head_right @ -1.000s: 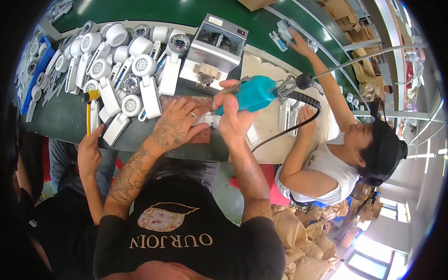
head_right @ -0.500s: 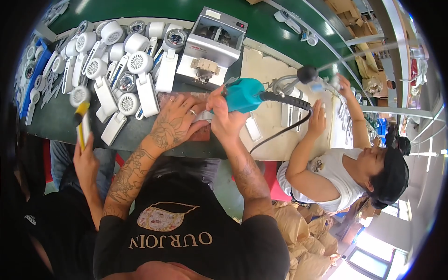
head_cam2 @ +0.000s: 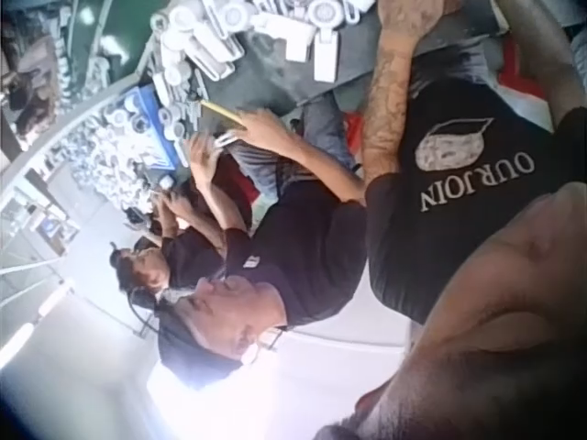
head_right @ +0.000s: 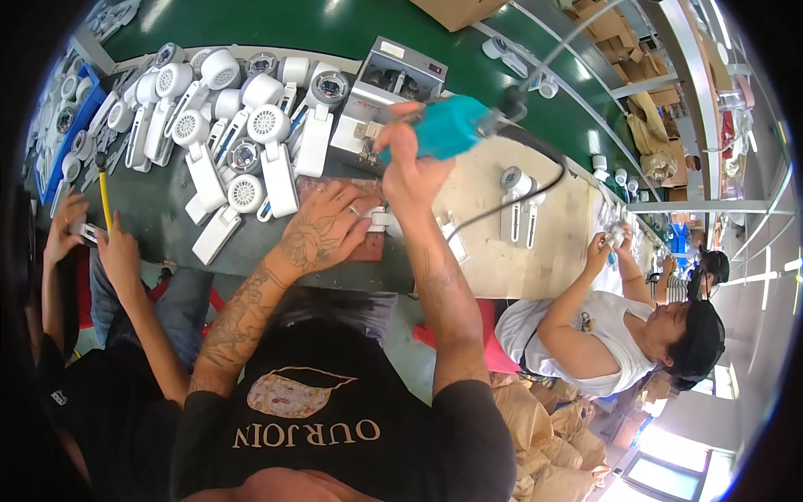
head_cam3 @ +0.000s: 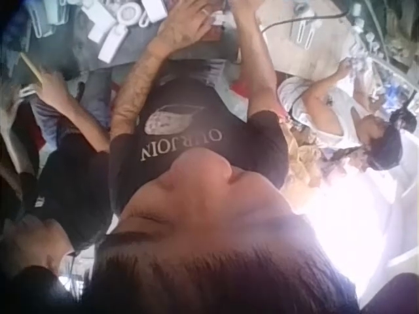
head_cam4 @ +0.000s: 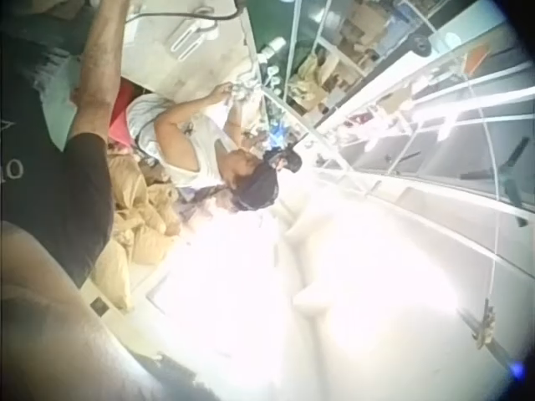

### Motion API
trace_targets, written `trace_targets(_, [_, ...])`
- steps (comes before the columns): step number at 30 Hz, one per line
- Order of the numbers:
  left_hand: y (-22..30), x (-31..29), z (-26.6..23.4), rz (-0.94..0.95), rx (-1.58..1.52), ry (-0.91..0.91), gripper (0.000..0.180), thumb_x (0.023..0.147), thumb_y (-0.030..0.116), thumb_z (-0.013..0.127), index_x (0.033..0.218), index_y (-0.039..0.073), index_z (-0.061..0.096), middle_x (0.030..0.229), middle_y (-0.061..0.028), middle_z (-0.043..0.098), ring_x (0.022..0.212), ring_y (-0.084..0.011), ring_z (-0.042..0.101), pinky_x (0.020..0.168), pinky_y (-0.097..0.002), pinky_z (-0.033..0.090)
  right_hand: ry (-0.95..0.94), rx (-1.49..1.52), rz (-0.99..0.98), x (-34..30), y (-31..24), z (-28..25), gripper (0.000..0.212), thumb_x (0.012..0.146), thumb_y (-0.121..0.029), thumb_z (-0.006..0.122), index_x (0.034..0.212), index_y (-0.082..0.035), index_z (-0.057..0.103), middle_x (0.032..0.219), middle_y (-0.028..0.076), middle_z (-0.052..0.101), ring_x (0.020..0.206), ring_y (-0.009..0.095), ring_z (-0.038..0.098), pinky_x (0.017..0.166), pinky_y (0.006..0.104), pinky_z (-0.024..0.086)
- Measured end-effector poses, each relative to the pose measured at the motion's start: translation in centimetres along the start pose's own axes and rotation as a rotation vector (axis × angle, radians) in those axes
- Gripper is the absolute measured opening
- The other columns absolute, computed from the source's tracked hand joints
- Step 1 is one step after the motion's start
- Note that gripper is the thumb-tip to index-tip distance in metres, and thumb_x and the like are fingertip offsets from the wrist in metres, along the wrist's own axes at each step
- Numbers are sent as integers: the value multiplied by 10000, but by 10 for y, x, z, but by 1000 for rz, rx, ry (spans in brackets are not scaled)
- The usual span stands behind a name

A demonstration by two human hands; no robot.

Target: The person assembles portable fans by fitting components together, driving screws into the hinges using a power screwdriver, and placing the assembled fans onto a board.

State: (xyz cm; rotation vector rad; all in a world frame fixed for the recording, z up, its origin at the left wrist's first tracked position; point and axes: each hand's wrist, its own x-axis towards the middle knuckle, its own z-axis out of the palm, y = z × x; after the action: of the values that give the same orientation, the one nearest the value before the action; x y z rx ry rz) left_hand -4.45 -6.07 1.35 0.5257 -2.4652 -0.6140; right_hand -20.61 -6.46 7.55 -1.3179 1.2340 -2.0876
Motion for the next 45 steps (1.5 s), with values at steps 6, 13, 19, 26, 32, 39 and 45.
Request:
trace_targets(6, [4,-2,3,17,-8,39,380,919,190,581,1282,81,603,1184,-100,574,1115,-314,539,954,-453,452,-31,9,-44,-2,24,1,239,972,-207,647,956,23,587,764,66,628,668,129,582,616,268,459])
trace_targets(13, [6,-1,-8,-38,-30,-10,369,931,201,587,1276,74,612,1152,-108,590,1106,-321,547,943,-458,454,25,12,169,-19,-11,0,376,980,-314,657,1068,44,579,742,64,617,651,139,590,587,272,455])
trace_targets(19, [4,4,-4,-14,-94,16,367,927,184,612,1278,78,617,1196,-106,601,1107,-342,553,971,-480,439,25,-22,215,-58,-44,-33,538,952,-439,687,1101,66,575,710,70,579,616,164,571,579,291,457])
trace_targets(26, [6,5,-4,-36,-79,-4,323,962,223,582,1231,57,648,1163,-93,601,1139,-294,541,1022,-475,424,39,23,233,-71,-37,-40,519,943,-395,710,1104,78,571,713,78,593,623,170,583,590,296,466])
trace_targets(32, [9,5,-4,-70,-93,-39,322,958,220,588,1242,78,648,1157,-88,602,1142,-293,540,1034,-479,419,36,-29,265,-76,-31,-41,618,928,-529,687,1089,47,533,708,74,538,623,190,540,582,332,441])
trace_targets(39, [8,6,-3,-62,-92,-45,322,956,217,591,1240,77,643,1185,-75,599,1154,-287,538,1045,-481,408,57,-36,253,-79,-26,-39,556,940,-493,684,1048,29,525,704,77,536,609,189,528,583,338,457])
trace_targets(45, [9,12,-3,-39,-45,-48,337,948,205,602,1256,69,623,1274,-62,577,1170,-283,530,1052,-471,397,-14,-57,182,-80,-17,-42,449,967,-423,658,979,-5,496,701,89,540,599,190,532,555,332,457])
